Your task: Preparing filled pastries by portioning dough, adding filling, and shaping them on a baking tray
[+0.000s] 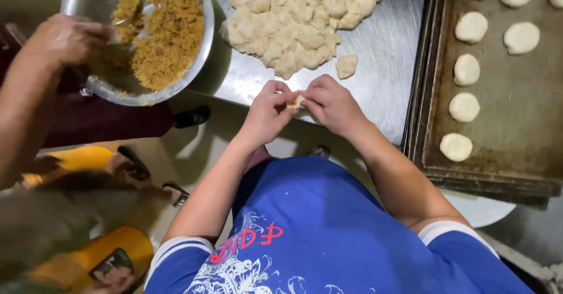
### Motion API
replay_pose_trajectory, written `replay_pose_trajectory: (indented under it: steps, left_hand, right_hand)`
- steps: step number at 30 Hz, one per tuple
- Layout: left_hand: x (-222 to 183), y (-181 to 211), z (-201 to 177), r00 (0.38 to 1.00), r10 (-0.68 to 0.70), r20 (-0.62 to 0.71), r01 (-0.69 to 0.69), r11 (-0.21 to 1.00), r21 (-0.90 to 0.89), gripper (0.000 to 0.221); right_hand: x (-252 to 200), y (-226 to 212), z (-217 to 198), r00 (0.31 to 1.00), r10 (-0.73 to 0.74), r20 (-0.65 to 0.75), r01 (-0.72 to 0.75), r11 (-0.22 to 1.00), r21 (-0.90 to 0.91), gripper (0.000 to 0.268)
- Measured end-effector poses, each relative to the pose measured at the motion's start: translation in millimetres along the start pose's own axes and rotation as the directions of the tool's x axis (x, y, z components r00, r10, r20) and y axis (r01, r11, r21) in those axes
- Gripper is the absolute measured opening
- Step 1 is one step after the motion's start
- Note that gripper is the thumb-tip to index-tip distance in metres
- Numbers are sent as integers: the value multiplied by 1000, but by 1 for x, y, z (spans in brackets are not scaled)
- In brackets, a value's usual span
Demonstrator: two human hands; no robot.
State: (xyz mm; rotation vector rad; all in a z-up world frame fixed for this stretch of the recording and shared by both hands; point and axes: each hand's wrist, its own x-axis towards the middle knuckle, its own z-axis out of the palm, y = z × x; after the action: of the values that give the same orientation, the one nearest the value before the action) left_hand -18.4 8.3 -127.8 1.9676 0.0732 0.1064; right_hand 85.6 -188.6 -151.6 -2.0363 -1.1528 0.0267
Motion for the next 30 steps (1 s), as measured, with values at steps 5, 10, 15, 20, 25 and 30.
replay_pose_trajectory:
  steps: [5,10,15,20,25,30]
  left_hand:
    - [18,-47,29,969,220,110,-245,833,496,15]
    - [12,-82,21,939,310,147,-341,800,493,19]
    - [30,-133,29,958,222,184,-273,904,330,26]
    - [50,-84,7,809,491,322,-587,681,437,17]
    - [54,-101,-14,761,547,349,-647,682,341,18]
    - [49,-116,-22,839,523,147,-543,817,192,31]
  right_hand:
    - [-23,24,56,987,160,28,-143,938,-316,15]
    - [-48,13,48,946,323,-30,-321,917,-237,21]
    - [-37,6,57,905,408,-117,-424,885,-194,25]
    - [-13,-10,62,959,281,-35,-250,779,-575,29]
    - [-7,-13,47,849,519,-99,-516,775,-365,30]
    - [7,-20,69,859,476,-188,-505,727,-465,27]
